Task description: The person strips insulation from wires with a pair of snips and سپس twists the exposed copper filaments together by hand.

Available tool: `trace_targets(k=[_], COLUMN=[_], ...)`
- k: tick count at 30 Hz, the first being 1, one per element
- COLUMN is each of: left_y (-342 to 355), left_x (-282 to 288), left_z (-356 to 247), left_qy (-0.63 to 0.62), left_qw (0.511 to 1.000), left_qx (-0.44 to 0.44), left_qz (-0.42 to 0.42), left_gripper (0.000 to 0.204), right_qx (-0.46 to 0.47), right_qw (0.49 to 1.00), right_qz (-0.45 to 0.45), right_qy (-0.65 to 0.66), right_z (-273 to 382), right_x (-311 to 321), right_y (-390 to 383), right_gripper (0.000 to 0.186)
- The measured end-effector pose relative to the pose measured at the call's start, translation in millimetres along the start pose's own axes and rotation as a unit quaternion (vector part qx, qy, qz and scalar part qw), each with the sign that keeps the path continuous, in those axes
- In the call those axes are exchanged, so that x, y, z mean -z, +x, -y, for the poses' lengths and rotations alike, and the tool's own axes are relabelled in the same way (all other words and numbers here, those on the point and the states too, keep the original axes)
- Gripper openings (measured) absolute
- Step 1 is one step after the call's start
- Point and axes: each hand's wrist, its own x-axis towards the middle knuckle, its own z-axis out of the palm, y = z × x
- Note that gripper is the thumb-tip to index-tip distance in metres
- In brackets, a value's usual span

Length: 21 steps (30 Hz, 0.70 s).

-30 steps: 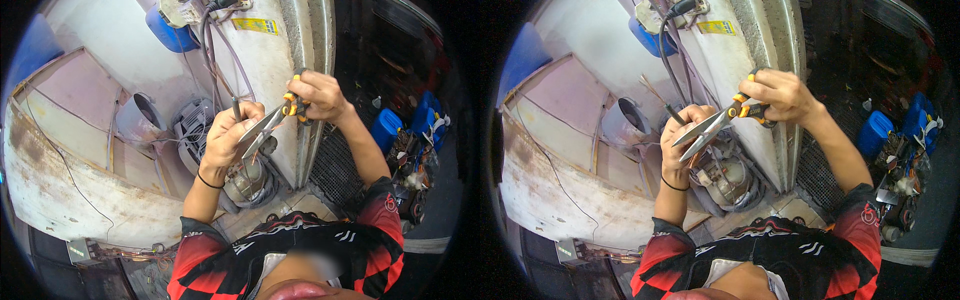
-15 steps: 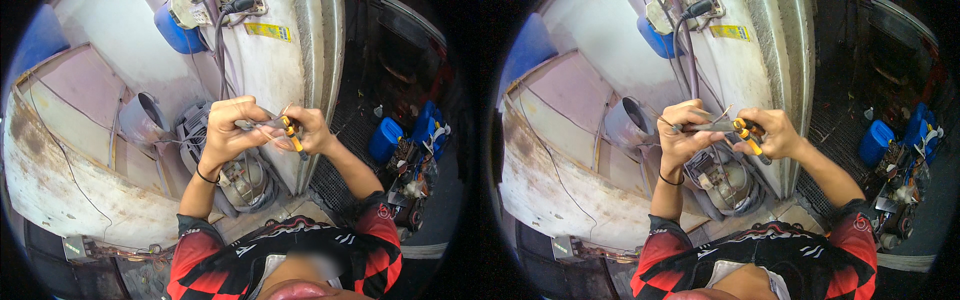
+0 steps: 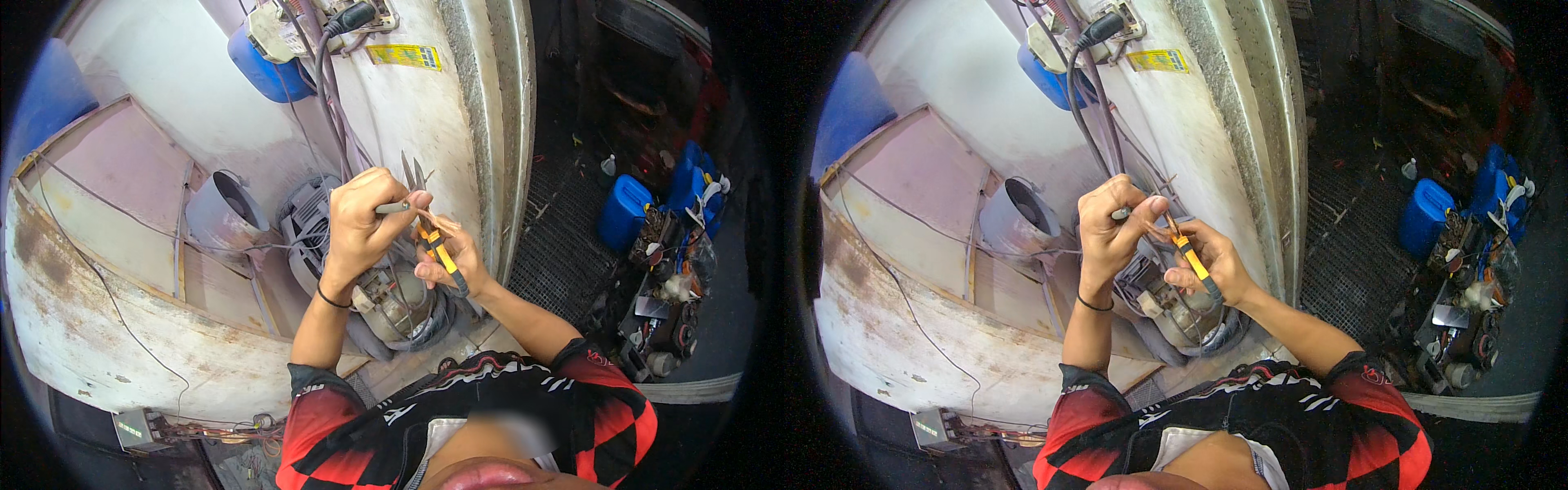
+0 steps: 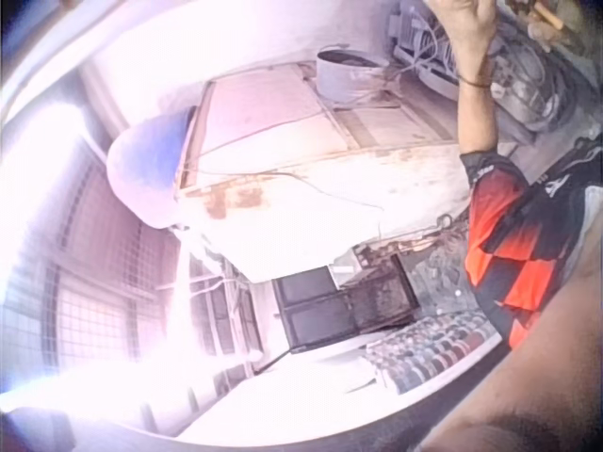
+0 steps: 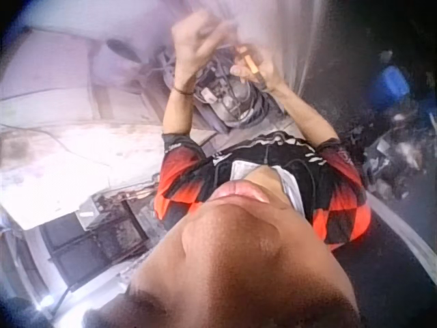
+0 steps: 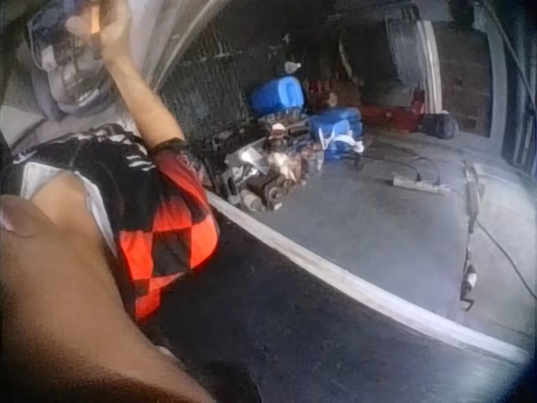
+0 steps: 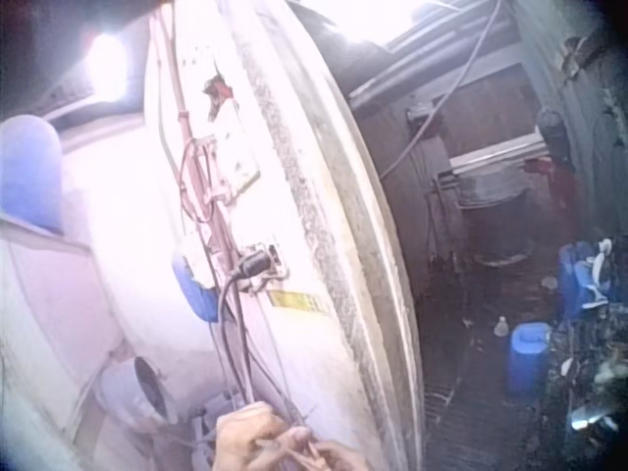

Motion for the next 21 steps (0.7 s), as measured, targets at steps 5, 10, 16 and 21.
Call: trace_targets(k=[5,10,16,21], left_y=[0.7,9.3,-7.9,-10.2], left_x=[23.9,25.9,49.2,44.6], left_z=[2.8,0.1,14.9,5.1], left_qy=[0.028,0.056,0.051,-0.067], left_qw=[0.987,0.986,0.997,0.988], left_qx=[0.046,-0.017,0.019,0.103], left_qz=[0.151,0.154,0.06,0.095], left_gripper=[0.019,0.029,0.033,0.025], right_qx=[0.033,0.013,0.078,0.038], right_qw=[0.996,0.995,0.974,0.996], right_qz=[0.027,0.054,-0.067,-0.002], right_qy=[-0.083,-0.088,0.202,-0.08], right_z=[-6.1,-0.2,17.1,23.5], right_x=[17.0,11.3,30.5,28.1], right_y=[3.4,-0.7,0.3,-6.5], right_gripper=[0.054,0.048,0.038,0.046])
